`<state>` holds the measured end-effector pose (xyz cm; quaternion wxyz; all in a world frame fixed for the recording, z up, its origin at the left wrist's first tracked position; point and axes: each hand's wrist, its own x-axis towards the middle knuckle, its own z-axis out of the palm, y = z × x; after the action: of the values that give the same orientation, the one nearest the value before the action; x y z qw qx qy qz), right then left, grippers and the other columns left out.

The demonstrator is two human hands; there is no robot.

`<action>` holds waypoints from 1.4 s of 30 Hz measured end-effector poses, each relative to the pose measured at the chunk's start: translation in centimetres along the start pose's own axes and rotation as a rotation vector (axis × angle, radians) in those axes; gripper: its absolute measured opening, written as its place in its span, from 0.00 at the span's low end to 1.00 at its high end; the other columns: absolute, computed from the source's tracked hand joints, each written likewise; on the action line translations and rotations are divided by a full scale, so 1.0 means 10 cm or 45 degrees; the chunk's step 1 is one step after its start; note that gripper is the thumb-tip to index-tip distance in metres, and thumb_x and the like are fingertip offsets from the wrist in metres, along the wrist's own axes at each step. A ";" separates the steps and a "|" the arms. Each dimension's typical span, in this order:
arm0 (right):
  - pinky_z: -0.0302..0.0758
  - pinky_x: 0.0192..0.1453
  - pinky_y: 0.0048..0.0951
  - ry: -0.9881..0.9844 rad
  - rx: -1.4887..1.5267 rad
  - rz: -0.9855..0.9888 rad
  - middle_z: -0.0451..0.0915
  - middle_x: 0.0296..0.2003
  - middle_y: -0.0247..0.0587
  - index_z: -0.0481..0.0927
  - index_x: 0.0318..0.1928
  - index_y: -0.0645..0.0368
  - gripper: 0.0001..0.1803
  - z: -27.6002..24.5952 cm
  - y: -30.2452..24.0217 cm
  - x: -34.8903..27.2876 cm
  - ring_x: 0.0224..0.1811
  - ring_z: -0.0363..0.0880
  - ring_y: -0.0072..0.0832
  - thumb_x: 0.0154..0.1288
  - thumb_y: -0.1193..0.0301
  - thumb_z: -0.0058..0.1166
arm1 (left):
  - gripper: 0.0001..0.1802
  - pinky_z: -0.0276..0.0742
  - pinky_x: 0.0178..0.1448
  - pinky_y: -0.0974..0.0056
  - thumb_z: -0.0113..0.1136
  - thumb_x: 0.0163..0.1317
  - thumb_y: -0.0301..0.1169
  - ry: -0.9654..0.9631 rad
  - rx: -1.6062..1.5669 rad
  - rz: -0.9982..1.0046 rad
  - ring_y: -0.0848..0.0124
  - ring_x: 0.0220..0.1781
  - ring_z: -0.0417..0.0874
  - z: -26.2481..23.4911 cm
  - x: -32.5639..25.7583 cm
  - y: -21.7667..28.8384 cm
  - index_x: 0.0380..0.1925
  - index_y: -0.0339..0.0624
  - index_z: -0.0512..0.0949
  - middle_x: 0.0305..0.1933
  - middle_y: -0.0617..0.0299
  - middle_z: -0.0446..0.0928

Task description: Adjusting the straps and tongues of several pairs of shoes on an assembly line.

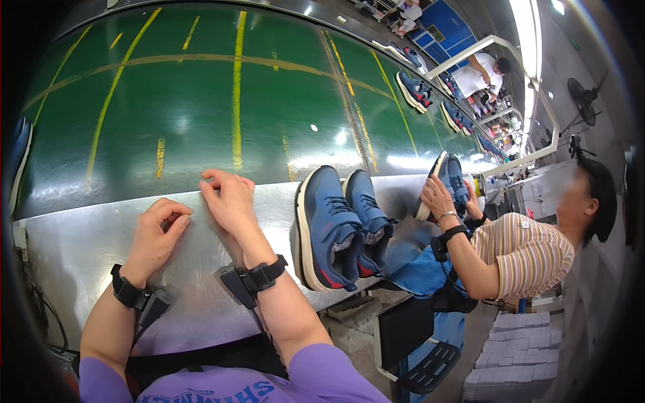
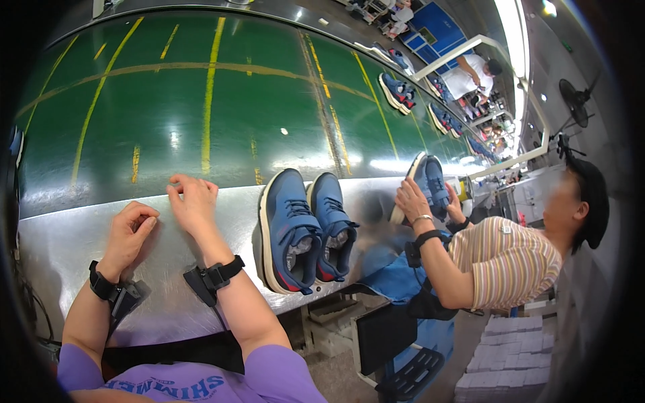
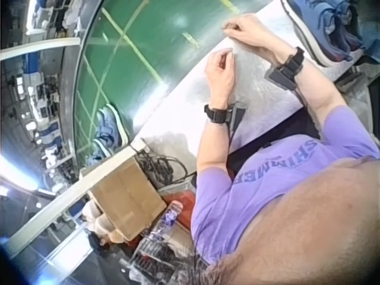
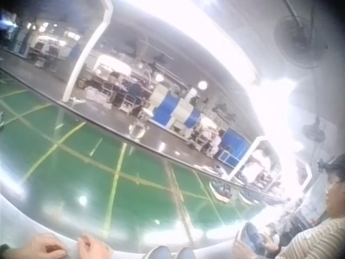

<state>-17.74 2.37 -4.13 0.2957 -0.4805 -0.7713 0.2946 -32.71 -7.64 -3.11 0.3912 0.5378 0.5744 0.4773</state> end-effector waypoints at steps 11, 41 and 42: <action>0.59 0.62 0.36 -0.105 0.131 0.155 0.84 0.31 0.40 0.83 0.44 0.54 0.13 -0.08 0.02 0.00 0.41 0.79 0.35 0.63 0.63 0.54 | 0.06 0.72 0.39 0.70 0.59 0.60 0.24 -0.018 0.080 0.071 0.74 0.35 0.75 -0.04 -0.02 0.07 0.37 0.36 0.81 0.36 0.61 0.76; 0.77 0.45 0.34 -0.006 0.159 0.220 0.84 0.31 0.50 0.85 0.41 0.58 0.15 -0.11 -0.20 0.05 0.37 0.84 0.42 0.62 0.61 0.54 | 0.06 0.74 0.38 0.68 0.59 0.60 0.27 0.033 0.074 0.112 0.72 0.31 0.78 -0.12 -0.03 0.09 0.35 0.39 0.82 0.32 0.60 0.76; 0.77 0.45 0.34 0.012 0.180 0.222 0.84 0.30 0.50 0.85 0.41 0.58 0.16 -0.10 -0.17 0.06 0.37 0.84 0.42 0.62 0.60 0.53 | 0.06 0.74 0.38 0.68 0.59 0.60 0.27 0.036 0.073 0.118 0.72 0.31 0.78 -0.12 -0.03 0.09 0.35 0.39 0.82 0.32 0.60 0.76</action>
<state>-18.18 2.43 -2.18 0.3057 -0.5252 -0.7024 0.3707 -33.59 -8.14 -2.01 0.3450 0.5679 0.5678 0.4859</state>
